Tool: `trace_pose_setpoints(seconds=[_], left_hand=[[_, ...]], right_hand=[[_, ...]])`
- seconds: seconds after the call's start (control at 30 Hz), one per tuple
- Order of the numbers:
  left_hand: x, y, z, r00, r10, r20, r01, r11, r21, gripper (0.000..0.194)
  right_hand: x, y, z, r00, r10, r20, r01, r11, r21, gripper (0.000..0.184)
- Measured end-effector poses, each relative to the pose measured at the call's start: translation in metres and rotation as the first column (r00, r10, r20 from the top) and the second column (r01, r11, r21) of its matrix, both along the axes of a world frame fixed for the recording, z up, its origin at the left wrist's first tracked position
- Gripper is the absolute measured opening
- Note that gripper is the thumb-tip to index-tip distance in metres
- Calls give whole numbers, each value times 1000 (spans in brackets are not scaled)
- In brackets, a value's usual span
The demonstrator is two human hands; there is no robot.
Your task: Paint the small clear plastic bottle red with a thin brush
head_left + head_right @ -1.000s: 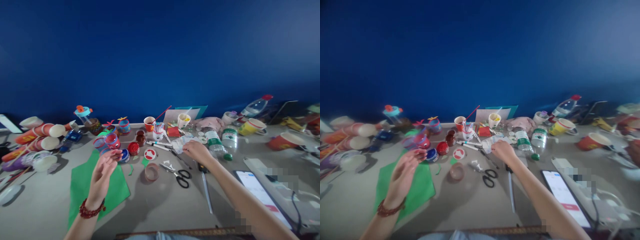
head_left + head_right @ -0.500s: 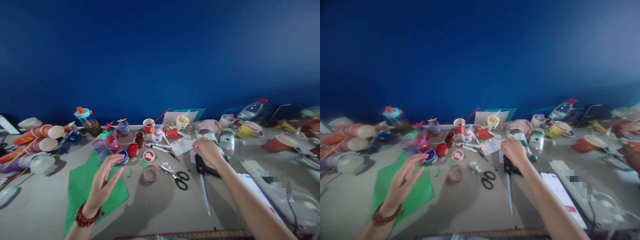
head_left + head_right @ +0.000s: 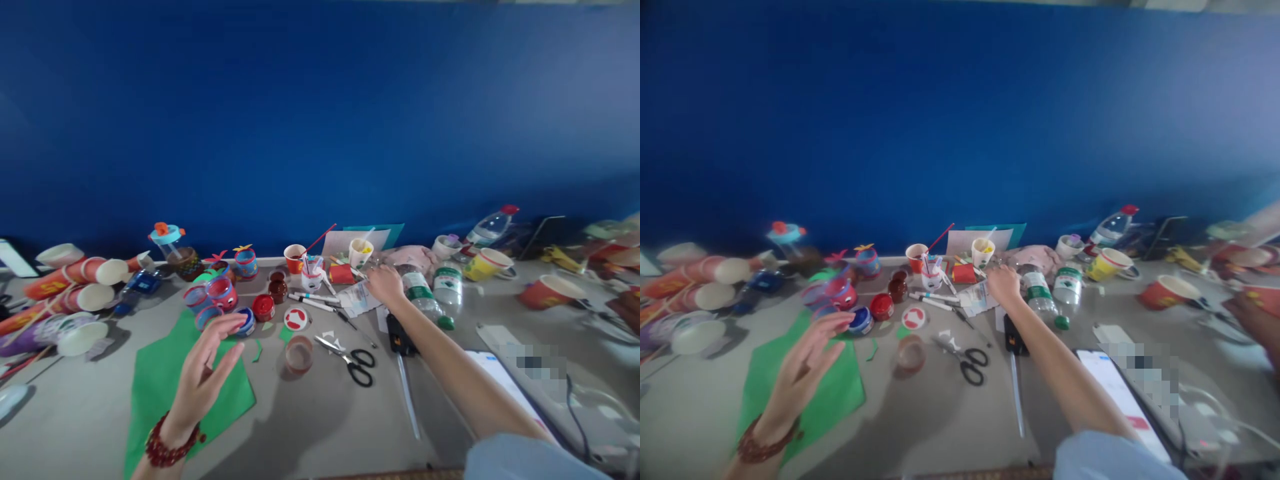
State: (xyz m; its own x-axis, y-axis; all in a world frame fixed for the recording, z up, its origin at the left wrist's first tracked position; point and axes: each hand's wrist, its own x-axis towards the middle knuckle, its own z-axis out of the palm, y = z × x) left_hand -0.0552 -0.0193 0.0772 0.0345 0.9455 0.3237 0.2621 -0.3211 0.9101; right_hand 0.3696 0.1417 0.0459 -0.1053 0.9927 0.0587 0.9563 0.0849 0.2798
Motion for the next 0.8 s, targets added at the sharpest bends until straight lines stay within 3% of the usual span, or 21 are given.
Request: trace_pose_setpoints(seconds=[0.13,0.33,0.43,0.57,0.7,0.8], left_hand=[[-5,0,-3,1000,13,0,-13,1000,-9,31],[-1,2,-3,1000,8,-19,-8,1000,4,30],[2,3,-1,999,-1,-38,2,1000,9,31],[4,4,1,998,-8,-57,8,1000,6,31],[6,4,0,999,-16,-42,17,1000,15,31],[8,4,1,999,-29,-20,30,999,14,30]], right_hand=[[3,0,0,1000,-10,-3,10,999,42,37],[18,-9,13,995,-60,-78,66,995,78,32],[27,-12,21,985,-94,-146,104,992,66,21],[33,-11,29,968,-108,-228,113,994,6,25],[15,-4,27,962,-44,-270,39,999,-23,21],[-14,9,21,952,28,-306,-46,998,-53,32]])
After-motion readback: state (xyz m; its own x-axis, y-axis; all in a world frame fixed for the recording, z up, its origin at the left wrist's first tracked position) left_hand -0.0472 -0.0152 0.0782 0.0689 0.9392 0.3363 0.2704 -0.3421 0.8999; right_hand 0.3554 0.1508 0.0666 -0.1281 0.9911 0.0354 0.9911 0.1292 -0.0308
